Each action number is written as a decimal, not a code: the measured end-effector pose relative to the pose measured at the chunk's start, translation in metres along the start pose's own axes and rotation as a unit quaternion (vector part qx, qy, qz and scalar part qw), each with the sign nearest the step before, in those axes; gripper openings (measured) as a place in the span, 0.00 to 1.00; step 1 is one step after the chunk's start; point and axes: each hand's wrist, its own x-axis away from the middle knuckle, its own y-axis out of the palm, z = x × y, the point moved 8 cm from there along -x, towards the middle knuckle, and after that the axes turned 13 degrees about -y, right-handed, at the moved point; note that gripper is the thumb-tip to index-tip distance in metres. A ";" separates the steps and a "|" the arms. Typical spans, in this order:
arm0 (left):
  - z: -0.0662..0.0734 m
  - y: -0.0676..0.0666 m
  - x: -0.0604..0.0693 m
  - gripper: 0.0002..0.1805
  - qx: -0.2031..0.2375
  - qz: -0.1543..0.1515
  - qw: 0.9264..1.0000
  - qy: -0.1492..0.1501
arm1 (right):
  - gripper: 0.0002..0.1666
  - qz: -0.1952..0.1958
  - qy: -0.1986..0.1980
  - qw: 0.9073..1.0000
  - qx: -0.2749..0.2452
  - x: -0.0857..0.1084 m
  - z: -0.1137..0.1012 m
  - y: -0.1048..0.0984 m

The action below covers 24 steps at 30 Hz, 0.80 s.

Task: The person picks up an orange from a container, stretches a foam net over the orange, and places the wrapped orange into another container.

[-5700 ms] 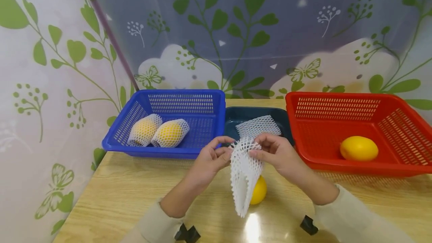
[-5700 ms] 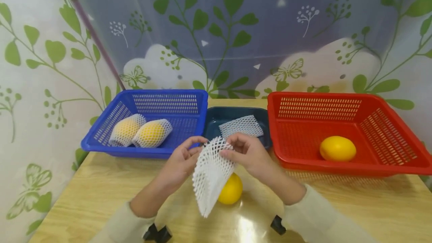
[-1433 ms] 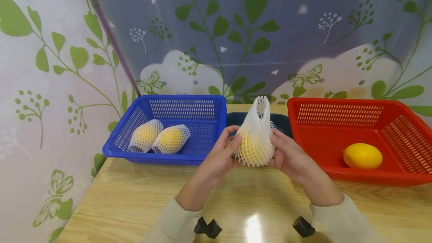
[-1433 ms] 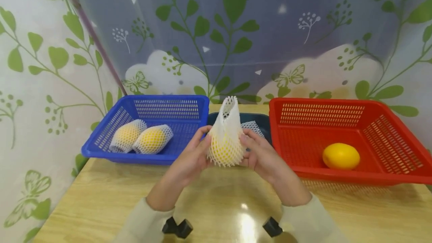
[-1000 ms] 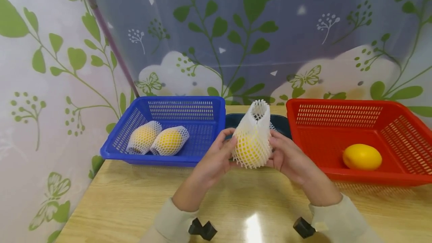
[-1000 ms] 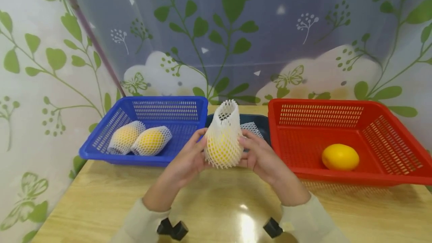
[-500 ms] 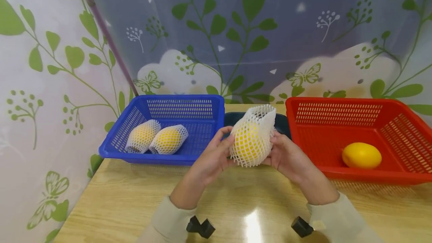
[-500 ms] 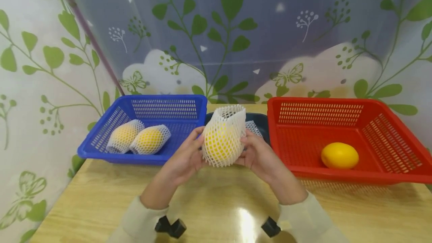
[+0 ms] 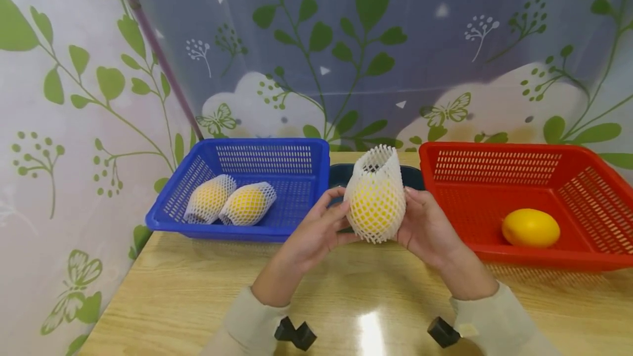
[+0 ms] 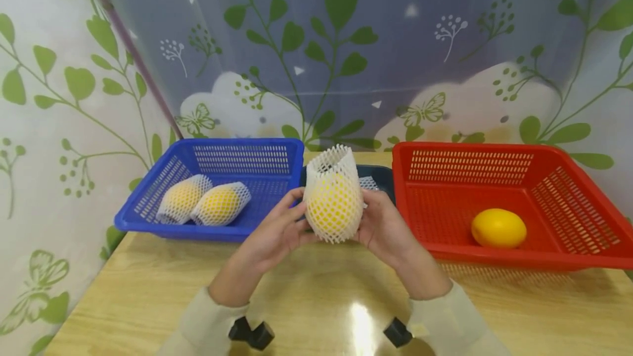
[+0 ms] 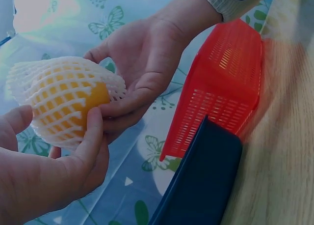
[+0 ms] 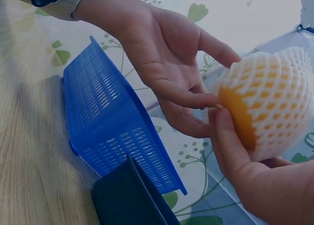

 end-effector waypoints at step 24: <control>-0.004 -0.003 -0.001 0.23 0.036 0.026 0.998 -0.037 | 0.19 -0.020 0.015 0.999 0.028 0.001 0.001 0.000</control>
